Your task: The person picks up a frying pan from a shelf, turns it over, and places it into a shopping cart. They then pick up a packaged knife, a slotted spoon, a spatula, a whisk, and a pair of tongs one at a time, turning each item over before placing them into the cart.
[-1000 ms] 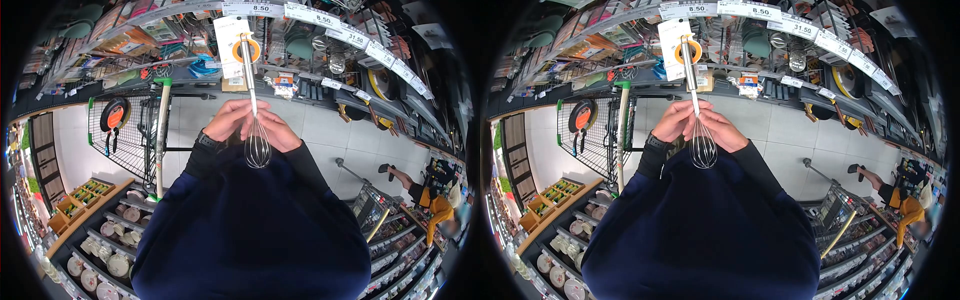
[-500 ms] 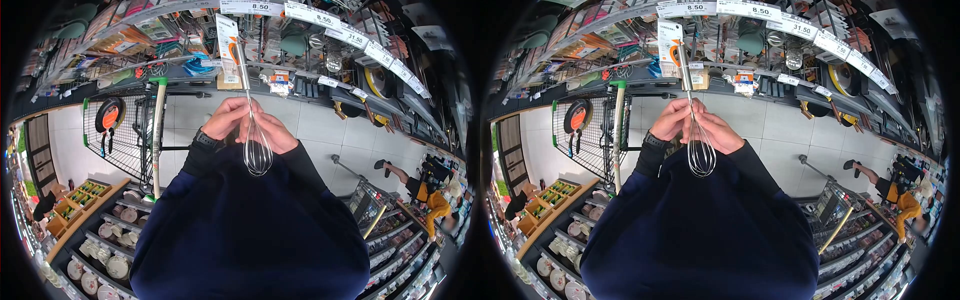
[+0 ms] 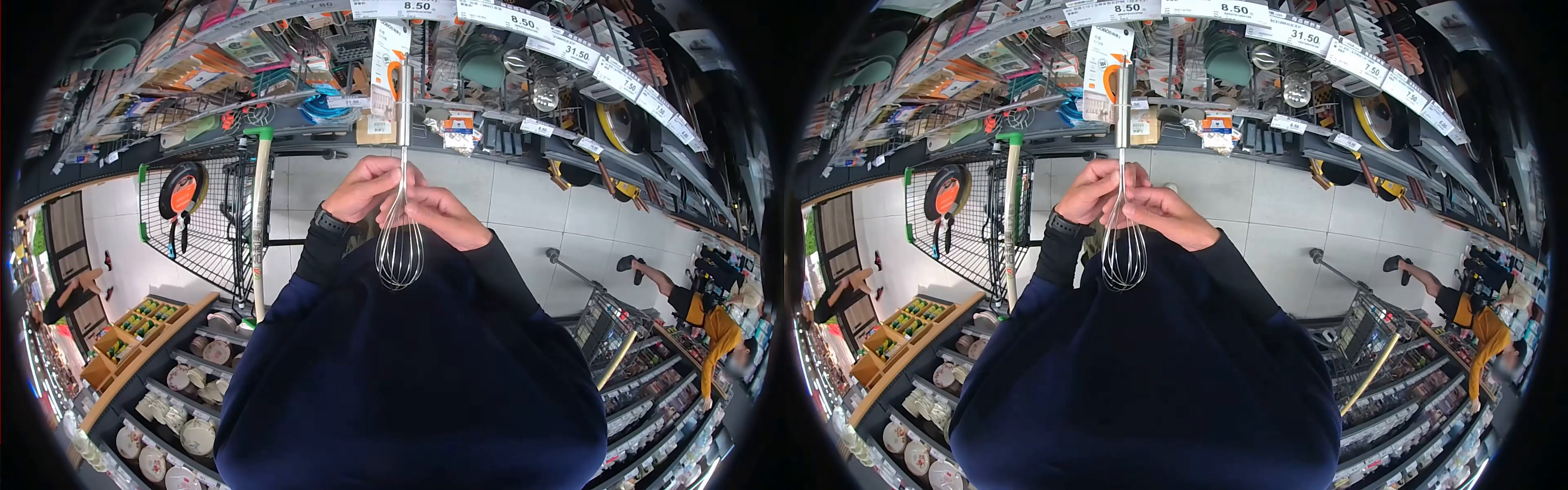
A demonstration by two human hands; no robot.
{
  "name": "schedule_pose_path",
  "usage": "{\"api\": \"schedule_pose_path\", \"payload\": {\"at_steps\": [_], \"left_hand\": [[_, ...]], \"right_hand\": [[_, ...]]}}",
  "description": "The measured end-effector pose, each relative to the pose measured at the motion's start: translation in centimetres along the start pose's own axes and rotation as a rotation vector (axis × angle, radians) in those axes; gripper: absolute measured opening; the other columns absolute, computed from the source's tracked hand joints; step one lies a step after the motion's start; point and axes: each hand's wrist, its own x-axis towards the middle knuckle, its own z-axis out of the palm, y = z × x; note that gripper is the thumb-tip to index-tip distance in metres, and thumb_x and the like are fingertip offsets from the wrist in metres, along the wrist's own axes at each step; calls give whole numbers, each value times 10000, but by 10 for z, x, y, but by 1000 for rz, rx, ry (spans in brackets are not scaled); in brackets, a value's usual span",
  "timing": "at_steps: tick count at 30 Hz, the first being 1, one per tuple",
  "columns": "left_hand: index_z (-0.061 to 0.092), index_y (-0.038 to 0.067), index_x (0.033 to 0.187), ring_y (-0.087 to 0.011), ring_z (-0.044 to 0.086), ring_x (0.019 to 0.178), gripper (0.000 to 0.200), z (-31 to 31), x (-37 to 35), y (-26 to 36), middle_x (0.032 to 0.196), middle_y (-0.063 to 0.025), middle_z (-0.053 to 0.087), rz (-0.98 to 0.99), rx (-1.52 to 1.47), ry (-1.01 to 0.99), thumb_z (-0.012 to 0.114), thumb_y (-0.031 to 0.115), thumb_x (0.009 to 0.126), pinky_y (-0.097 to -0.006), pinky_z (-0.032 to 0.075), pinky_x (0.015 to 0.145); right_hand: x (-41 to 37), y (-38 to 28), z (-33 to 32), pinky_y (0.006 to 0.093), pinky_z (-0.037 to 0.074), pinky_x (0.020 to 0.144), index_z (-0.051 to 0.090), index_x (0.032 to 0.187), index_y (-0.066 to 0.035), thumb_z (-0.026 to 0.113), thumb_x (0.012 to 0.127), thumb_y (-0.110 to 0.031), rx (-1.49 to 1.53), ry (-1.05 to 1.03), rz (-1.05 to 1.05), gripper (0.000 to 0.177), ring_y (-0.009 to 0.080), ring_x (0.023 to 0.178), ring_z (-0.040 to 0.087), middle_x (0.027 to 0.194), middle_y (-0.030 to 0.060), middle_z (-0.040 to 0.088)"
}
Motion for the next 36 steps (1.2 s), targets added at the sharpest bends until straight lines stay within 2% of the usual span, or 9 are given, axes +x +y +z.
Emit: {"api": "schedule_pose_path", "payload": {"at_steps": [6,11,15,18,21,24,26,32,36], "left_hand": [[649,-11,959,-151,609,868,306,7,1,5,1070,-181,622,42,49,38,556,276,1012,-298,503,797],[678,-21,922,-68,595,765,207,17,-2,15,940,-81,682,72,290,276,628,176,967,-240,495,724],[689,-21,895,-53,592,778,171,19,-1,18,866,-45,689,115,564,420,650,137,947,-236,492,716],[696,-26,887,-50,601,794,157,19,-1,20,854,-42,692,121,695,509,658,117,940,-237,500,707],[703,-29,936,-54,605,776,167,15,0,17,898,-57,707,98,724,468,659,132,946,-232,510,701],[697,-36,1035,-58,601,740,213,18,-2,9,945,-85,721,163,548,423,644,158,964,-213,501,668],[663,-48,1133,-41,558,644,268,23,-6,10,997,-118,724,20,195,444,603,172,993,-183,454,571],[619,-61,1194,2,414,495,285,11,-10,1,1027,-130,714,-21,58,375,555,149,1013,-168,313,417],[613,-59,1175,5,371,468,264,8,-14,0,990,-115,708,-2,-50,327,547,141,1015,-174,291,403]], "right_hand": [[-1,-1,-3,361,492,1027,568,1243,62,442,1049,-160,1,8,15,320,224,1129,631,1193,151,634],[0,-4,-4,419,468,1037,537,1283,80,412,1055,-222,5,31,41,399,293,1169,611,1257,189,609],[2,2,-5,357,484,1007,492,1347,32,413,1069,-256,65,78,94,408,238,1165,611,1241,140,620],[3,7,2,322,473,970,402,1411,-9,538,1017,-150,-102,113,59,439,204,1155,607,1245,118,605],[6,8,3,325,469,982,423,1386,-6,543,1003,-96,-93,114,98,411,196,1156,603,1235,117,603],[7,15,-2,334,464,996,441,1361,-8,521,999,-69,-156,94,67,376,200,1154,604,1237,122,598],[7,15,-2,336,461,1002,449,1348,-6,509,993,-48,-123,82,90,363,203,1161,600,1239,124,597],[9,13,2,338,454,1012,460,1334,-2,481,970,6,-84,52,114,365,208,1176,590,1236,125,597],[12,11,4,329,447,1015,465,1337,6,482,958,16,-99,24,103,380,197,1171,582,1224,119,602]]}}
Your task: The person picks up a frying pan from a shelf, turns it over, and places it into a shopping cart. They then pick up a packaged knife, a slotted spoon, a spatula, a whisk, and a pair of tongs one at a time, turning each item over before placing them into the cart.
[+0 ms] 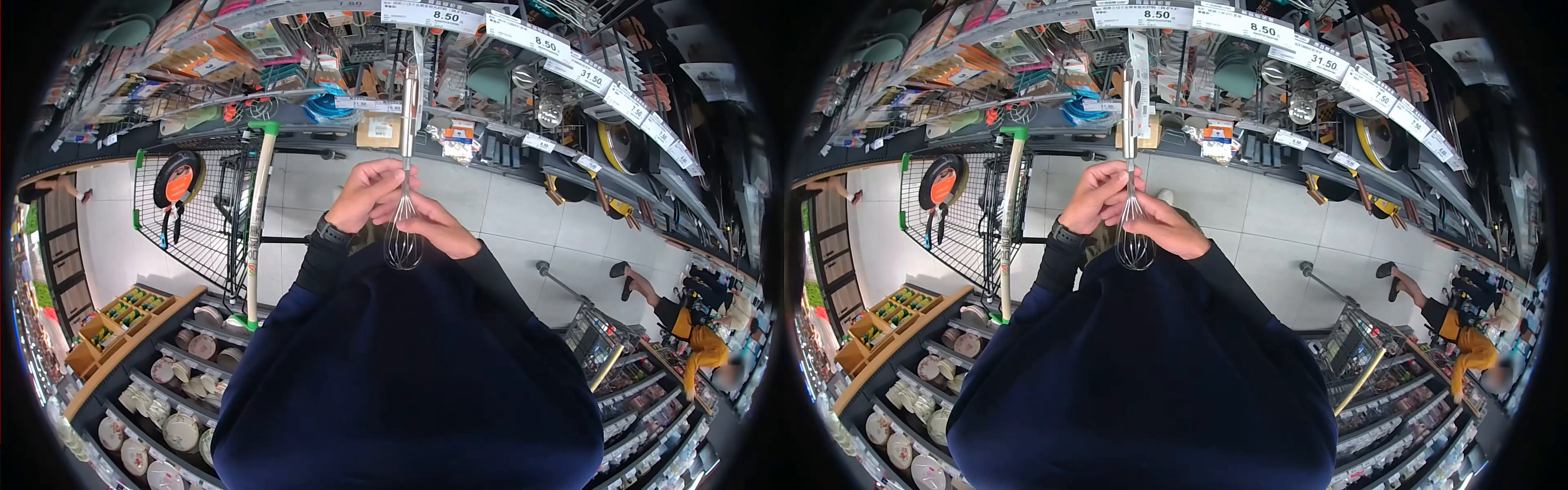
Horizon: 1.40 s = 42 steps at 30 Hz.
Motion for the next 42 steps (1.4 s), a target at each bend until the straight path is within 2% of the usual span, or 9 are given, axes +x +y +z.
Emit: {"api": "schedule_pose_path", "payload": {"at_steps": [9,12,14,20,25,30,36,38,42], "left_hand": [[615,-48,1126,2,389,437,209,-4,-4,-4,941,-106,699,-8,-1,4,554,111,1005,-171,293,366],[629,-51,1125,-27,488,451,218,-8,-1,-11,955,-131,710,21,24,47,562,117,1002,-174,346,363],[642,-56,1138,-66,589,529,240,-7,0,-10,972,-155,719,16,1,115,576,127,998,-182,432,424],[643,-65,1159,-90,653,677,264,-15,-3,-8,981,-166,720,26,22,60,587,133,994,-219,522,586],[651,-71,1131,-68,603,634,248,-19,-2,-9,931,-128,708,31,10,10,587,124,992,-222,497,558],[660,-71,1083,-42,532,594,226,-15,2,-7,855,-68,673,55,55,23,592,124,989,-216,461,537],[679,-12,1051,-73,573,680,177,-22,6,-13,868,-38,667,107,159,82,619,136,975,-249,490,660],[696,12,994,-80,626,863,143,-19,6,-9,831,-9,667,88,145,163,668,142,940,-247,475,816],[690,18,961,-70,605,829,127,-29,11,-16,826,-3,662,133,135,147,666,141,941,-244,466,798]], "right_hand": [[1,11,7,323,439,1011,475,1332,6,483,982,-37,32,20,39,353,185,1153,573,1174,94,610],[1,7,10,324,439,1011,471,1336,-4,479,994,-64,16,30,16,348,185,1144,580,1148,89,611],[2,4,12,324,439,1011,468,1338,-8,473,997,-67,15,32,19,346,185,1140,584,1141,88,612],[5,3,14,332,437,1017,471,1327,-17,446,996,-68,-14,41,22,336,193,1137,593,1134,92,610],[6,4,12,328,442,991,482,1309,-19,389,973,-56,24,54,-2,350,182,1089,597,1091,85,601],[5,3,13,308,452,897,497,1272,-16,343,953,-30,67,113,33,355,155,917,562,957,52,538],[6,8,9,314,457,902,502,1244,-9,316,963,-28,83,132,35,338,155,913,563,951,55,535],[7,9,7,317,458,901,503,1238,-7,316,964,-31,82,135,25,332,155,913,564,951,55,535],[7,7,5,318,456,901,509,1217,0,317,967,-39,74,146,11,318,154,916,566,951,54,538]]}}
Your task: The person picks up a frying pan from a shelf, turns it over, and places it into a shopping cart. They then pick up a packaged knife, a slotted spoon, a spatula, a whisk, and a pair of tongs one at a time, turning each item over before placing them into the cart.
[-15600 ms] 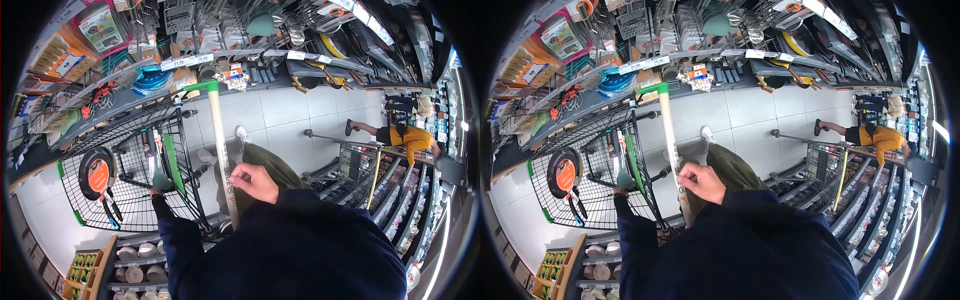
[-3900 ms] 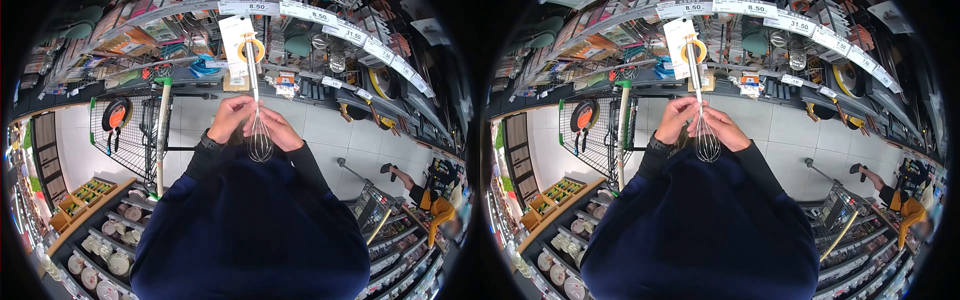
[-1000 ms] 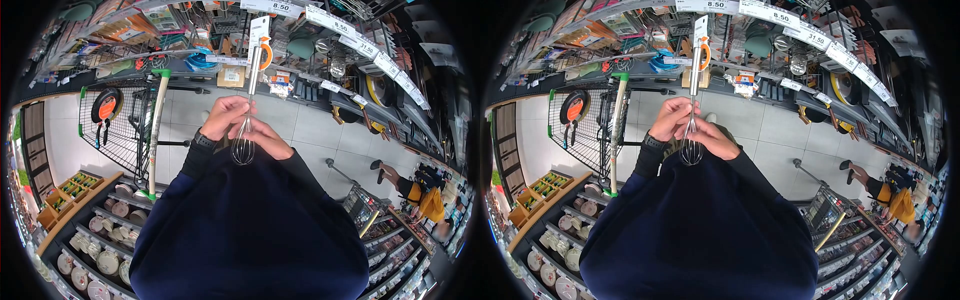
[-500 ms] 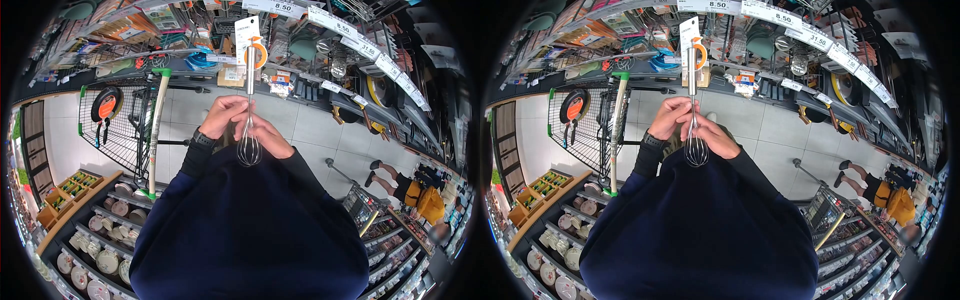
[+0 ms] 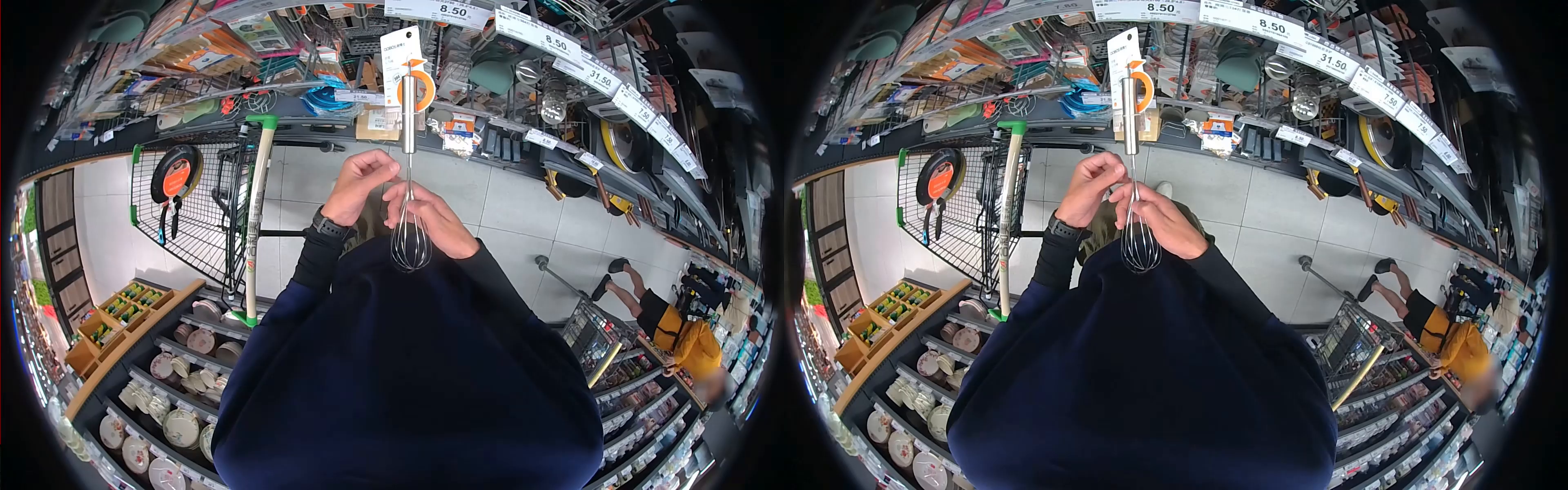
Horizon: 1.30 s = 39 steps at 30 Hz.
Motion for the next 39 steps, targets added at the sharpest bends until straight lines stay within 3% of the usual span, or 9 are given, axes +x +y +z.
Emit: {"api": "schedule_pose_path", "payload": {"at_steps": [5,9,12,16,18,24,27,34,39], "left_hand": [[653,26,926,-73,548,783,113,-10,2,-6,843,-7,609,5,-15,-114,633,131,962,-238,433,734],[683,12,983,-61,581,792,127,12,-6,17,757,23,585,-19,100,-10,646,130,953,-242,448,735],[670,-23,1034,-80,594,795,161,18,-10,29,825,-16,609,-76,23,-119,627,114,961,-259,469,704],[680,-57,1094,-149,626,948,190,18,-9,28,1044,-74,624,93,253,-140,596,35,950,-300,509,863],[678,-62,1112,-166,633,976,202,18,-8,27,1081,-85,619,159,365,-159,599,16,943,-312,512,894],[675,-63,1099,-166,631,990,184,18,-8,20,1074,-85,629,98,359,-166,592,-13,943,-312,508,896],[681,-50,1038,-127,630,879,147,25,-8,17,1064,-85,665,121,240,-97,623,41,938,-274,523,799],[672,-32,1023,-102,623,908,130,22,-10,22,999,-57,679,26,262,-29,601,61,967,-254,498,793],[658,-8,1018,-96,629,917,119,6,-13,22,979,-47,689,41,238,18,598,89,981,-247,493,811]], "right_hand": [[0,-2,-3,311,450,898,514,1208,-3,321,964,-43,0,12,-2,314,151,918,566,941,49,540],[1,0,-8,304,443,898,516,1211,-8,337,1000,-85,-34,34,-6,287,136,916,560,954,41,552],[3,5,-14,300,448,928,511,1216,-2,406,1012,-109,-324,42,-126,254,139,965,570,983,56,572],[3,13,-12,282,466,898,523,1242,2,511,1025,-137,-258,98,-103,258,114,971,578,1039,51,591],[5,14,-12,256,443,703,580,1168,16,627,962,-120,-281,216,-130,251,74,786,501,948,24,593],[9,20,-21,250,403,631,655,1079,21,691,926,-144,-452,316,-235,228,60,719,455,902,11,577],[10,20,-20,256,395,621,648,1104,26,699,922,-148,-378,302,-203,257,57,714,444,904,10,568],[13,21,-13,255,410,659,629,1149,38,709,922,-154,-398,316,-190,308,56,757,448,922,17,557],[17,20,-13,273,497,869,628,1140,12,723,908,-160,-356,263,-240,305,99,935,601,1033,49,590]]}}
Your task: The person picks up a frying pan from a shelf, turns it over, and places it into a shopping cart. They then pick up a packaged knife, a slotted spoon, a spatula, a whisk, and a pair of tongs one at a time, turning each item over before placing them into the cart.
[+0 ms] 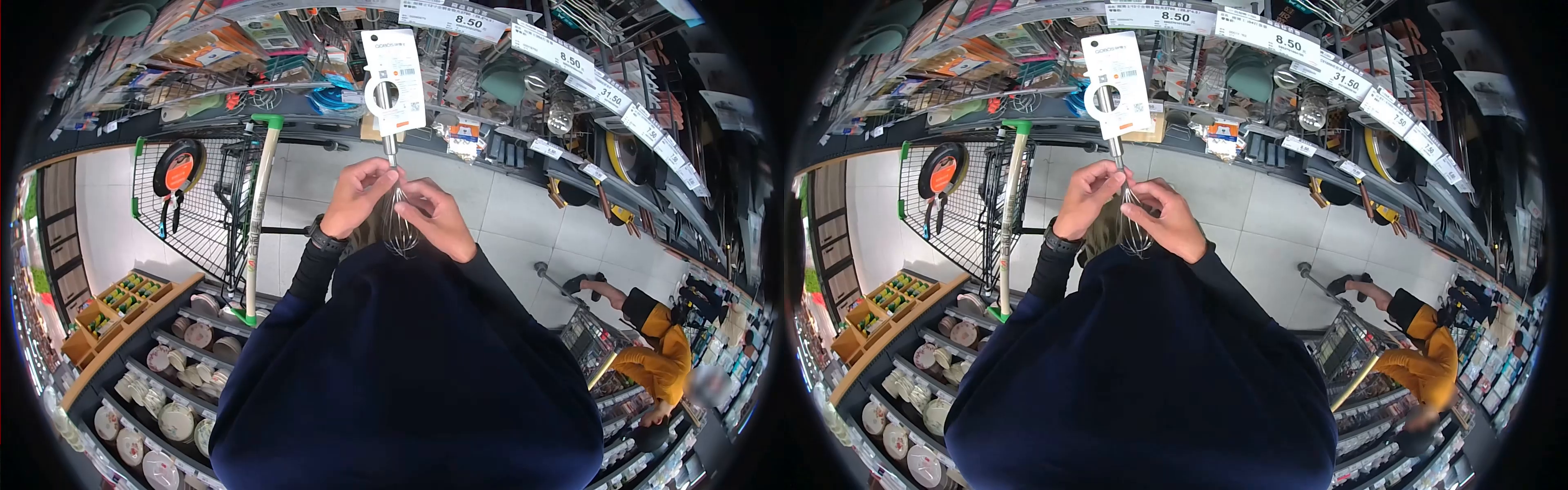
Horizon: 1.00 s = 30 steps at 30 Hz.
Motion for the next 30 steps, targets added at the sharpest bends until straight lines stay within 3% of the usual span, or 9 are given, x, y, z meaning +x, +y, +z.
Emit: {"api": "schedule_pose_path", "payload": {"at_steps": [3,8,13,18,20,25,30], "left_hand": [[642,-15,1002,-95,639,909,121,-6,-2,-6,984,-55,693,51,137,38,601,97,983,-258,504,808],[626,-21,955,-111,665,881,111,-9,-8,-13,950,-64,708,71,245,76,607,86,976,-273,511,801],[628,-24,941,-104,660,865,123,-4,-10,-16,907,-68,713,104,353,128,617,95,971,-264,505,796],[649,-21,949,-87,633,832,130,1,-9,-13,879,-57,713,131,401,63,621,104,970,-257,496,801],[667,-21,988,-75,617,821,139,1,-9,-8,863,-48,711,46,223,18,624,110,970,-254,490,799],[674,-29,1044,-79,627,831,166,2,-13,-9,903,-58,715,-14,219,62,622,111,973,-255,497,794],[661,-48,1073,-129,675,893,180,3,-18,-11,960,-78,713,-45,141,85,616,96,975,-270,517,814]], "right_hand": [[5,3,-5,311,502,929,628,1119,-6,716,906,-147,-87,112,7,270,139,985,636,1053,59,622],[20,5,-12,314,498,925,630,1122,-17,683,926,-135,-49,237,-6,235,138,984,634,1060,62,658],[31,-4,-5,291,495,896,671,1111,0,647,955,-146,13,132,46,215,119,1001,629,1073,49,681],[40,-3,2,266,497,853,669,1137,25,641,966,-147,127,183,93,244,97,954,623,1025,38,690],[44,0,2,260,498,837,664,1144,35,639,969,-150,149,196,98,256,91,940,621,1015,41,690],[52,-5,2,252,513,782,659,1168,41,620,982,-161,289,-4,147,277,93,921,632,1025,82,700],[57,5,2,258,523,789,660,1178,20,605,993,-211,332,-32,188,302,110,921,648,1033,98,708]]}}
